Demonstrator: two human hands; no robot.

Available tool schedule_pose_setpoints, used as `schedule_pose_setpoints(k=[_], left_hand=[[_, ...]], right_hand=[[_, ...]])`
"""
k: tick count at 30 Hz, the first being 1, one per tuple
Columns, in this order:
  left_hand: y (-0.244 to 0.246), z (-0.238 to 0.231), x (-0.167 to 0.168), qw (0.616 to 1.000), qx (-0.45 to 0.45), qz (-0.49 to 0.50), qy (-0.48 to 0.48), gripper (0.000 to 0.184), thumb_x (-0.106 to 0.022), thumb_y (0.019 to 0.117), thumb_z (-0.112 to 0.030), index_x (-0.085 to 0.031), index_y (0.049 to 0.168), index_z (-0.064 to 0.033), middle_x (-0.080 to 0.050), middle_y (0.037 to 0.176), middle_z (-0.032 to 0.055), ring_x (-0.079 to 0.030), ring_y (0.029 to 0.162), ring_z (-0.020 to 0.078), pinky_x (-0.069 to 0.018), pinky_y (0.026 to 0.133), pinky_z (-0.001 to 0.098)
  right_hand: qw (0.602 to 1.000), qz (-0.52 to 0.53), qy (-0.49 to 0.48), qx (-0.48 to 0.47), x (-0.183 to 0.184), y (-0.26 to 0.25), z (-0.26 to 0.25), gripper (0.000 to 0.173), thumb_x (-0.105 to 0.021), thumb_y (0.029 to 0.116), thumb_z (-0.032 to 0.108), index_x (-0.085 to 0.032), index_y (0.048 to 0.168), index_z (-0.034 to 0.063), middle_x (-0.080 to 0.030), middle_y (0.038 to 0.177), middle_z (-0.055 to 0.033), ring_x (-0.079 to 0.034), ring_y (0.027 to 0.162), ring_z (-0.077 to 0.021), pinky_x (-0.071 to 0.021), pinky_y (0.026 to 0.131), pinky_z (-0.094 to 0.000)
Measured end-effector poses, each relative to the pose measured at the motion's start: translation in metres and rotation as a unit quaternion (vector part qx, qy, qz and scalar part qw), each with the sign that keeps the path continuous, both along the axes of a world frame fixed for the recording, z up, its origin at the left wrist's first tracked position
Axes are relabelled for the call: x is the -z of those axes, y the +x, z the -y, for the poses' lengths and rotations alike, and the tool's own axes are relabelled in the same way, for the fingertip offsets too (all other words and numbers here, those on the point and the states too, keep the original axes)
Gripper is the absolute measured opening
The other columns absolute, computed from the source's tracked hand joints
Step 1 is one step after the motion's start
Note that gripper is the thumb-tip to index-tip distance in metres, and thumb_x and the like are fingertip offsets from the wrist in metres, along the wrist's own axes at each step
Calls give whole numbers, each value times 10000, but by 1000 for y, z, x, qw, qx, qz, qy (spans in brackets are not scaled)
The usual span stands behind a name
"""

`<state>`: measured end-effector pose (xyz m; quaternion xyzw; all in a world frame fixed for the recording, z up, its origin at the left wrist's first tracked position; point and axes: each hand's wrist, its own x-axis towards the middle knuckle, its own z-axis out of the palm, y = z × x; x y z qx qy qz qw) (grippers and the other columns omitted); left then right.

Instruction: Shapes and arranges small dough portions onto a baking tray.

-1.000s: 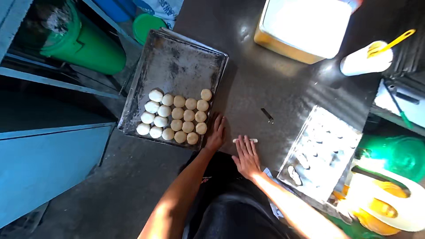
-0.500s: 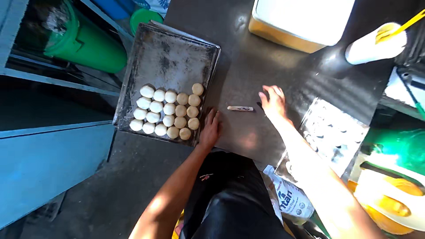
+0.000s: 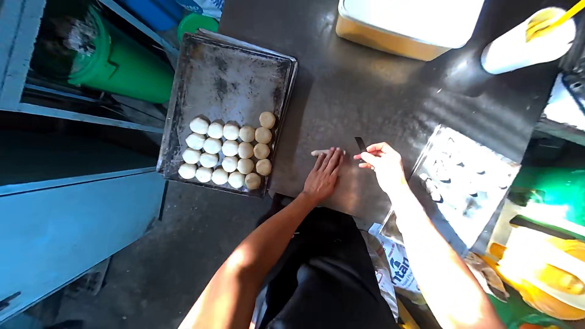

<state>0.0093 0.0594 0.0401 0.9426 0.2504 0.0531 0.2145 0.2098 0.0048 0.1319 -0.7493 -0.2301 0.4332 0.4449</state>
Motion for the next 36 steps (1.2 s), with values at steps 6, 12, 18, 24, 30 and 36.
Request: schedule_pose_setpoints(k=[6, 12, 18, 24, 30, 36], left_hand=[[-39, -26, -26, 954, -236, 108, -150, 501, -678, 974, -242, -560, 1442, -106, -563, 1426, 166, -567, 1298, 316, -498, 1073, 495], [-42, -62, -20, 955, -219, 87, -181, 225, -661, 990, -188, -719, 1191, -104, -663, 1129, 124, -651, 1081, 280, -556, 963, 463], [-41, -69, -14, 952, -217, 92, -197, 177, -645, 989, -141, -756, 1121, -101, -668, 1091, 112, -659, 1043, 260, -562, 952, 439], [-40, -71, -15, 953, -215, 78, -196, 150, -663, 971, -117, -758, 1087, -100, -665, 1111, 109, -660, 1049, 258, -566, 952, 432], [-35, -71, -20, 948, -232, 69, -207, 114, -673, 961, -108, -771, 1019, -96, -664, 1071, 111, -660, 1030, 256, -567, 943, 430], [-36, -71, -23, 945, -232, 75, -216, 121, -662, 965, -108, -772, 1010, -82, -673, 1091, 124, -666, 1035, 269, -566, 951, 445]], right_hand=[[930, 269, 44, -245, 16, -37, -14, 185, -649, 976, 83, -734, 1139, 63, -674, 1005, -99, -691, 783, -171, -630, 717, -353], [839, 412, 97, -342, 37, -42, -31, 333, -595, 949, 38, -772, 1183, 195, -646, 976, -120, -649, 731, -239, -559, 592, -420], [829, 402, 92, -378, 44, -40, -47, 361, -594, 917, 1, -780, 1162, 191, -634, 969, -110, -634, 737, -228, -543, 597, -413], [798, 421, 69, -426, 44, -44, -57, 352, -617, 876, -8, -780, 1128, 177, -630, 984, -135, -636, 688, -264, -539, 565, -450], [780, 454, 33, -429, 32, -22, -46, 342, -621, 872, 9, -781, 1126, 173, -633, 986, -135, -636, 690, -276, -535, 565, -460], [798, 451, 8, -400, 35, 11, -20, 351, -616, 892, 3, -774, 1165, 157, -636, 1002, -163, -649, 684, -299, -553, 565, -486]])
